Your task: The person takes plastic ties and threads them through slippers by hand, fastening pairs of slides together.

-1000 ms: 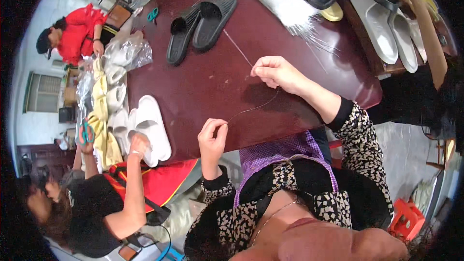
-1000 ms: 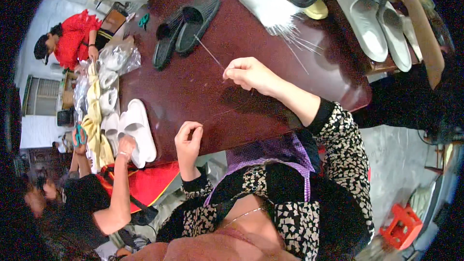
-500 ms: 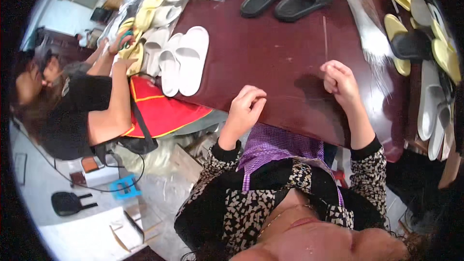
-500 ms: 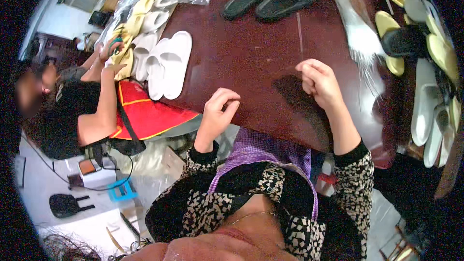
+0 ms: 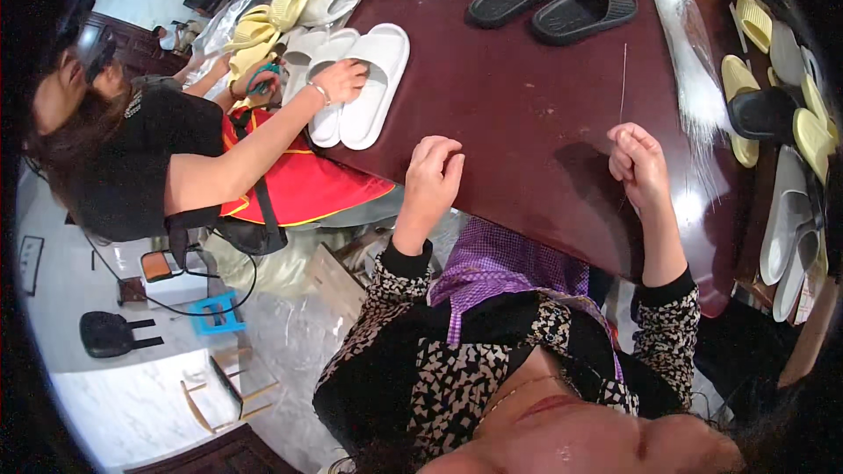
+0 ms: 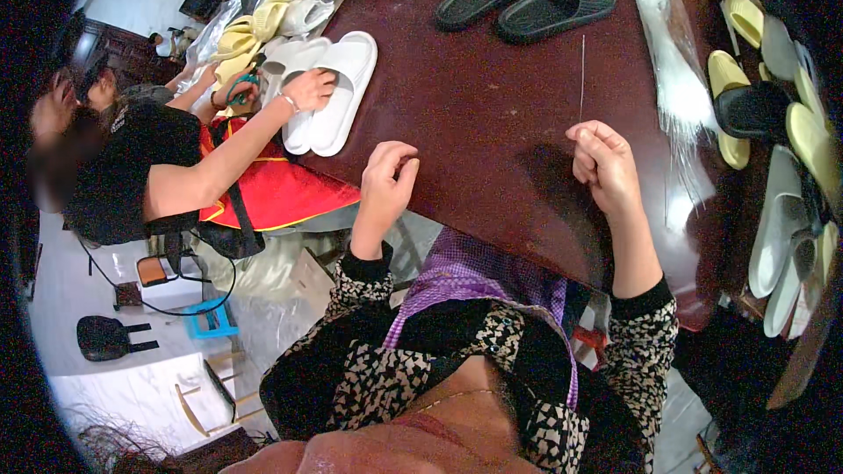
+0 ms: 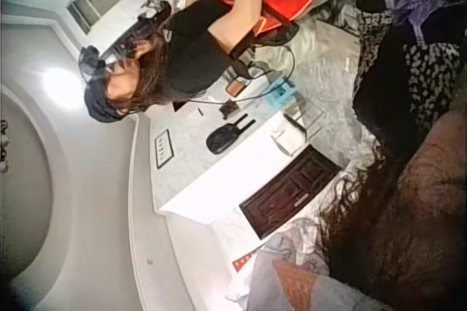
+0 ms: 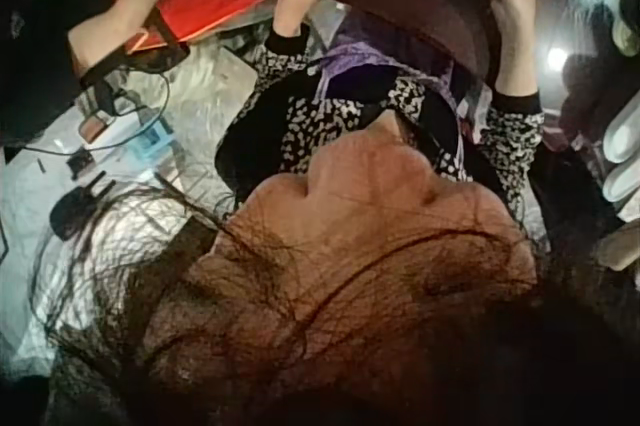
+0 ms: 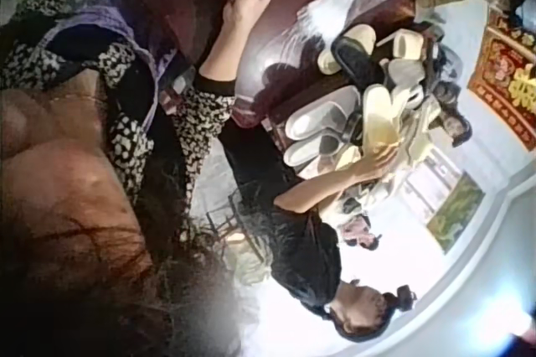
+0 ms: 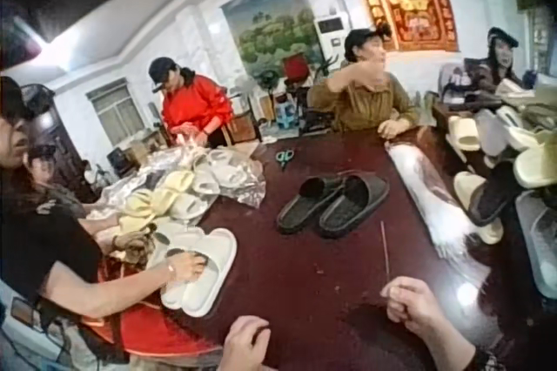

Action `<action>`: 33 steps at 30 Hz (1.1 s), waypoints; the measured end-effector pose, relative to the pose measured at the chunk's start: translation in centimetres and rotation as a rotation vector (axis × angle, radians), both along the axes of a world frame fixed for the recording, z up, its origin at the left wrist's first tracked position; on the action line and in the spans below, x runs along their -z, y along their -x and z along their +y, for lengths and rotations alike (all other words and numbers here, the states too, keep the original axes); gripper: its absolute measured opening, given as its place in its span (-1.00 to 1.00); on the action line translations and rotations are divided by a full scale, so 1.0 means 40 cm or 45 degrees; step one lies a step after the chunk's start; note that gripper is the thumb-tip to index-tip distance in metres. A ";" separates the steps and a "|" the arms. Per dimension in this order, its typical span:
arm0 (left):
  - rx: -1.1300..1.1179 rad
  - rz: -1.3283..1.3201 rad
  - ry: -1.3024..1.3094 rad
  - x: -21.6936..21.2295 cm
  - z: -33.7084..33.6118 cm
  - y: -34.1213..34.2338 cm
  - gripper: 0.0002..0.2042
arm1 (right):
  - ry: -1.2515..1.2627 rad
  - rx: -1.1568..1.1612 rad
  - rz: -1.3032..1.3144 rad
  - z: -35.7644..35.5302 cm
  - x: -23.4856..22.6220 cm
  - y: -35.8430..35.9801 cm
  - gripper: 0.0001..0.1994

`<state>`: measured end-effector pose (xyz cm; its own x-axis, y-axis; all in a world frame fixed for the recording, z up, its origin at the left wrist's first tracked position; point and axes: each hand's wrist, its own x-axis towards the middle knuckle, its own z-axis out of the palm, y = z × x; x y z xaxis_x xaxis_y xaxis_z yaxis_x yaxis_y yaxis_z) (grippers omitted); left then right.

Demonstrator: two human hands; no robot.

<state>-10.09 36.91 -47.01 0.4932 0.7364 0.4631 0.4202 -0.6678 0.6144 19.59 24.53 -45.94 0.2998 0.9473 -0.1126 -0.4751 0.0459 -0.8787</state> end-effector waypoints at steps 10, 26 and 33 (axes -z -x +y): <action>-0.115 -0.076 -0.080 -0.071 -0.059 -0.004 -0.88 | -0.029 0.023 0.025 -0.005 -0.002 -0.011 -0.85; 0.089 0.288 -0.279 -0.015 0.164 -0.161 -0.73 | -0.031 0.398 -0.017 0.001 0.016 -0.062 -0.84; 0.351 0.370 -0.099 -0.010 0.179 -0.285 -0.75 | 0.166 0.311 -0.431 0.006 0.032 -0.050 -0.84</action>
<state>1.31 44.08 -46.62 0.7857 0.5269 0.3242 0.3680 -0.8193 0.4397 21.57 24.78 -47.23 0.5542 0.8282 -0.0836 -0.1485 -0.0004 -0.9889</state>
